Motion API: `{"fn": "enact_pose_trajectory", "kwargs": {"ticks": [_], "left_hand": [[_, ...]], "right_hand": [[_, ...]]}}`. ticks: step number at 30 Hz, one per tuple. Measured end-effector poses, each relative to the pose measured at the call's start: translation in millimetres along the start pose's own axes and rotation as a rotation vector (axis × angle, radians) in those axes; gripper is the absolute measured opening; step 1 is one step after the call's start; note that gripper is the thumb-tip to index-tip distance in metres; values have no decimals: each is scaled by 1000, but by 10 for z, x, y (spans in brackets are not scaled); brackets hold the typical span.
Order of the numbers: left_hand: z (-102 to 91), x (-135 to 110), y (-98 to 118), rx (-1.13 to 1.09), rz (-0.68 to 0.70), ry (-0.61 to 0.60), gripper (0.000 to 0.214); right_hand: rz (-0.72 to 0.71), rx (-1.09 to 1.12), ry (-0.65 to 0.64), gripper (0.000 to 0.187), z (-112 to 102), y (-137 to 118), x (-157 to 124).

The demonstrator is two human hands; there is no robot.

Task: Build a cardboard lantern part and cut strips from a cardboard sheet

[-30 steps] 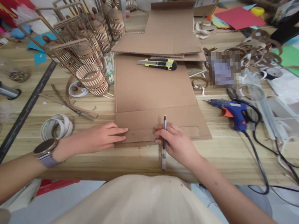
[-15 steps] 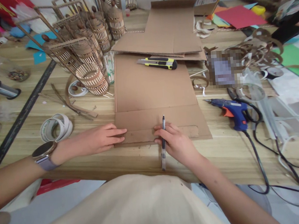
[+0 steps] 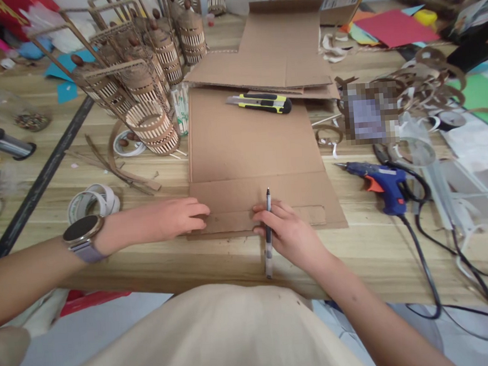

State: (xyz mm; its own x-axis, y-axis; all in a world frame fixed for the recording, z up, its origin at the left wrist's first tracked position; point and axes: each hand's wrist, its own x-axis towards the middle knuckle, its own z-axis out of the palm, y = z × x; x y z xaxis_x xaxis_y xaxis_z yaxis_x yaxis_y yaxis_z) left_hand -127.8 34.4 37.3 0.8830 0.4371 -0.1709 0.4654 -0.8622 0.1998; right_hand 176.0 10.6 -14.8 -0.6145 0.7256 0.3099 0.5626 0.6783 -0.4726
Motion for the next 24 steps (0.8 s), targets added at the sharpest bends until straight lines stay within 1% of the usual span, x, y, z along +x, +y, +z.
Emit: {"fn": "enact_pose_trajectory", "kwargs": {"ticks": [3, 4, 7, 10, 12, 13, 15, 19, 21, 24], "left_hand": [[-65, 99, -30, 34, 68, -101, 53], [-82, 129, -47, 25, 72, -131, 53], [-125, 202, -106, -51, 57, -210, 43], [-166, 239, -145, -134, 26, -257, 42], [-189, 247, -156, -159, 17, -270, 44], [-196, 248, -158, -167, 17, -267, 44], [-200, 249, -162, -175, 31, -256, 43], [-194, 258, -169, -190, 50, -255, 38], [-195, 268, -170, -208, 47, -256, 31], [-200, 286, -176, -240, 51, -262, 26]], "right_hand": [[23, 28, -15, 6, -18, 4, 5], [32, 44, -30, 6, -37, 2, 8], [122, 91, -85, 15, -127, -19, 17], [217, 133, -33, 32, -213, -98, 34], [190, 208, 12, 41, -231, -198, 66], [177, 258, 7, 43, -223, -260, 91], [194, 349, -47, 37, -170, -398, 155], [300, 482, -173, 17, 37, -630, 295], [327, 536, -225, 11, 149, -697, 356], [348, 574, -258, 7, 273, -756, 437]]}}
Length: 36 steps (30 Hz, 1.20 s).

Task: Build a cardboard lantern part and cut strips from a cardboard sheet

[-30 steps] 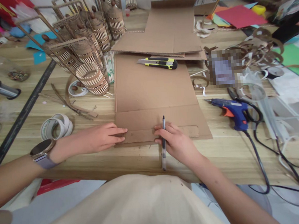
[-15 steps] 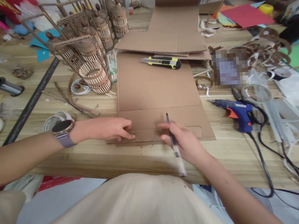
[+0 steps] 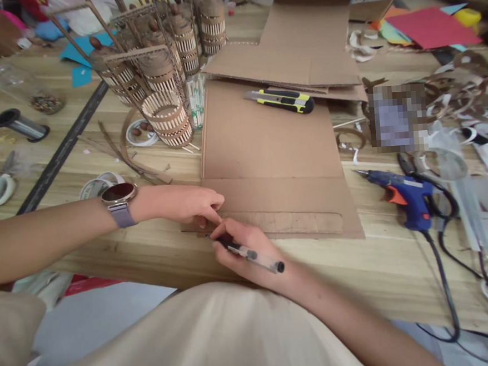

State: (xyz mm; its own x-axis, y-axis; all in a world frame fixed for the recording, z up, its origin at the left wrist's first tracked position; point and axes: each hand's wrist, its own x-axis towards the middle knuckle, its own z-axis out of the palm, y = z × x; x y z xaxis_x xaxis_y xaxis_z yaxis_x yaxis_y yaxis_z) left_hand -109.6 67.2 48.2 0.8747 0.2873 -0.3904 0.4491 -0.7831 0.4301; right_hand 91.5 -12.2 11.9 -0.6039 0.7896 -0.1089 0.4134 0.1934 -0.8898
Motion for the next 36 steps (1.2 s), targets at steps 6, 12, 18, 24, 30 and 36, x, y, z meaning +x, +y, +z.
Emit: {"fn": "enact_pose_trajectory", "kwargs": {"ticks": [6, 12, 18, 24, 30, 36], "left_hand": [[7, 13, -37, -27, 25, -8, 17], [51, 10, -97, -119, 74, 64, 19], [88, 28, -138, -95, 91, 53, 18], [75, 23, -121, -134, 91, 80, 21], [61, 28, -109, -90, 71, 35, 18], [42, 31, -86, -56, 60, 30, 17]], "right_hand": [[-36, -53, -63, 10, 92, -77, 123], [-77, -102, -70, 10, 113, -118, 163], [-81, -145, -61, 10, 113, -117, 162], [-106, -183, -57, 11, 134, -111, 167], [-85, -171, -46, 9, 106, -120, 144], [-115, -185, -51, 10, 122, -131, 165]]}}
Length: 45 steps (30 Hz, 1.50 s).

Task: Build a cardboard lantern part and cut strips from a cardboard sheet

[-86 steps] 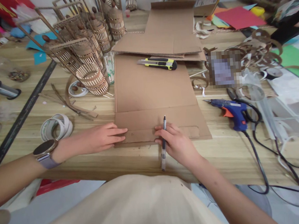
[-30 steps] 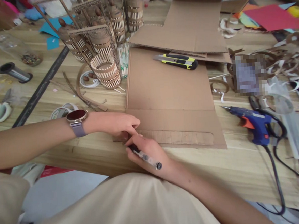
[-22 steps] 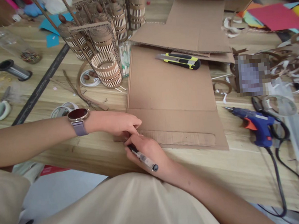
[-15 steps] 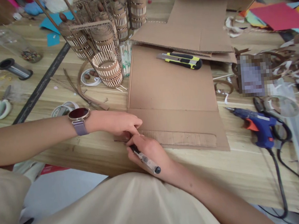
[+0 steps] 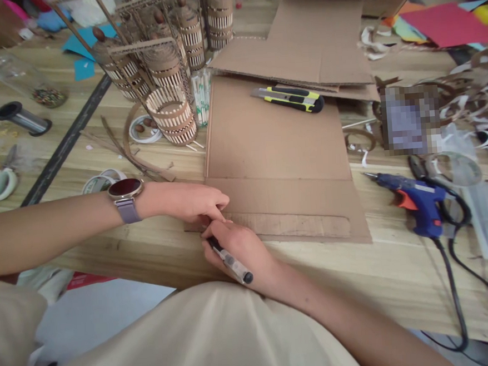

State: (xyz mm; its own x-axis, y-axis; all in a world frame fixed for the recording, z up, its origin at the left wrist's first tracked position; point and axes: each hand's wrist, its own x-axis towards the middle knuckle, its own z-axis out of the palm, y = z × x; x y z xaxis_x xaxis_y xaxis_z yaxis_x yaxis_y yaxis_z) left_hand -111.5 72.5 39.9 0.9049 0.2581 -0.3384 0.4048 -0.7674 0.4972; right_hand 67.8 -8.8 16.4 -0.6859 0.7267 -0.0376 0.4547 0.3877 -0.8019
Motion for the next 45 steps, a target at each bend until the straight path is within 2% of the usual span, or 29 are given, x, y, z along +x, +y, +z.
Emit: {"fn": "enact_pose_trajectory", "kwargs": {"ticks": [4, 10, 16, 19, 23, 27, 30, 32, 36, 40, 42, 45], "left_hand": [[-26, -2, 26, 9, -13, -17, 16], [-24, -2, 36, 93, -49, -50, 42], [-6, 0, 8, 91, -49, -42, 46], [-26, 1, 21, 82, -56, -48, 44], [-49, -5, 57, 94, -68, -68, 45], [-38, -16, 73, 118, -75, -77, 45], [-26, -34, 67, 128, -73, -55, 44], [-23, -57, 68, 123, -82, -49, 45], [10, -92, 117, 125, -109, -12, 40], [135, -6, 222, 219, -76, 151, 16], [214, 82, 273, 294, -87, 220, 14], [295, 203, 331, 344, -154, 267, 14]], "right_hand": [[38, -2, -1, 9, -51, 13, -40], [119, -11, 58, 8, -222, 145, -231], [216, -57, 153, 13, -377, 190, -427], [218, -65, 163, 12, -348, 190, -415], [140, -24, 106, 10, -242, 161, -295], [125, -21, 93, 9, -219, 156, -239], [170, -27, 129, 12, -330, 210, -335], [253, -50, 174, 15, -473, 258, -467], [365, -209, 306, 23, -854, 336, -794], [374, -504, 484, 46, -1191, 432, -925], [376, -715, 477, 59, -1298, 509, -843], [399, -1025, 304, 66, -1381, 633, -574]]}}
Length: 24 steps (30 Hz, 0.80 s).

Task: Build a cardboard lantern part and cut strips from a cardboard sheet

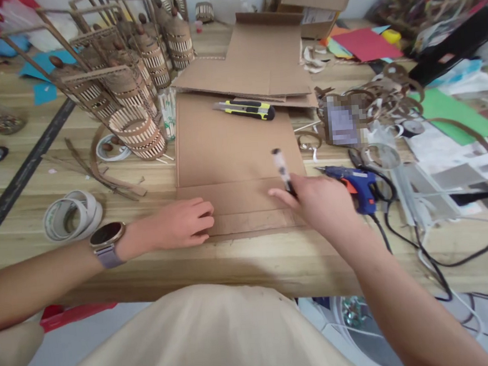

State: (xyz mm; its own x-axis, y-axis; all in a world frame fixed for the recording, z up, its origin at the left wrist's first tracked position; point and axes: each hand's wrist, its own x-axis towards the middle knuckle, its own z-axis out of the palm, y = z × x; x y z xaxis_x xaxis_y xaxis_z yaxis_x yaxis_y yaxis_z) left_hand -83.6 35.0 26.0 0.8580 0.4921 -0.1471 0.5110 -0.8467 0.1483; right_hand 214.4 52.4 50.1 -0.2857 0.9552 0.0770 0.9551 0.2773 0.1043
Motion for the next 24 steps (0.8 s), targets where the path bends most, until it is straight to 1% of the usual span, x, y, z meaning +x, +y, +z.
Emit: {"fn": "enact_pose_trajectory", "kwargs": {"ticks": [3, 5, 6, 9, 11, 12, 15, 18, 21, 24], "left_hand": [[18, 61, 50, -7, -78, 11, 11], [12, 98, 51, -13, -119, 18, 9], [9, 120, 40, -13, -136, 26, 9], [16, 196, -32, -12, -188, 67, 10], [35, 247, -109, -20, -222, 101, 11], [48, 270, -152, -29, -236, 119, 11], [85, 325, -284, -60, -257, 183, 13], [98, 369, -394, -87, -263, 232, 14], [89, 411, -461, -101, -280, 252, 15], [77, 433, -491, -80, -288, 281, 15]], "right_hand": [[-163, -134, -94, 52, 93, -91, 302], [-223, -163, -118, 45, 145, -147, 451], [-236, -165, -113, 42, 168, -160, 501], [-224, -89, -22, 37, 213, -113, 537], [-178, -20, 25, 33, 225, -8, 469], [-143, 5, 28, 30, 228, 59, 413], [-14, 44, -17, 24, 242, 276, 179], [115, 80, -85, 23, 280, 430, -96], [188, 141, -137, 23, 312, 456, -326], [238, 159, -152, 22, 307, 368, -445]]}}
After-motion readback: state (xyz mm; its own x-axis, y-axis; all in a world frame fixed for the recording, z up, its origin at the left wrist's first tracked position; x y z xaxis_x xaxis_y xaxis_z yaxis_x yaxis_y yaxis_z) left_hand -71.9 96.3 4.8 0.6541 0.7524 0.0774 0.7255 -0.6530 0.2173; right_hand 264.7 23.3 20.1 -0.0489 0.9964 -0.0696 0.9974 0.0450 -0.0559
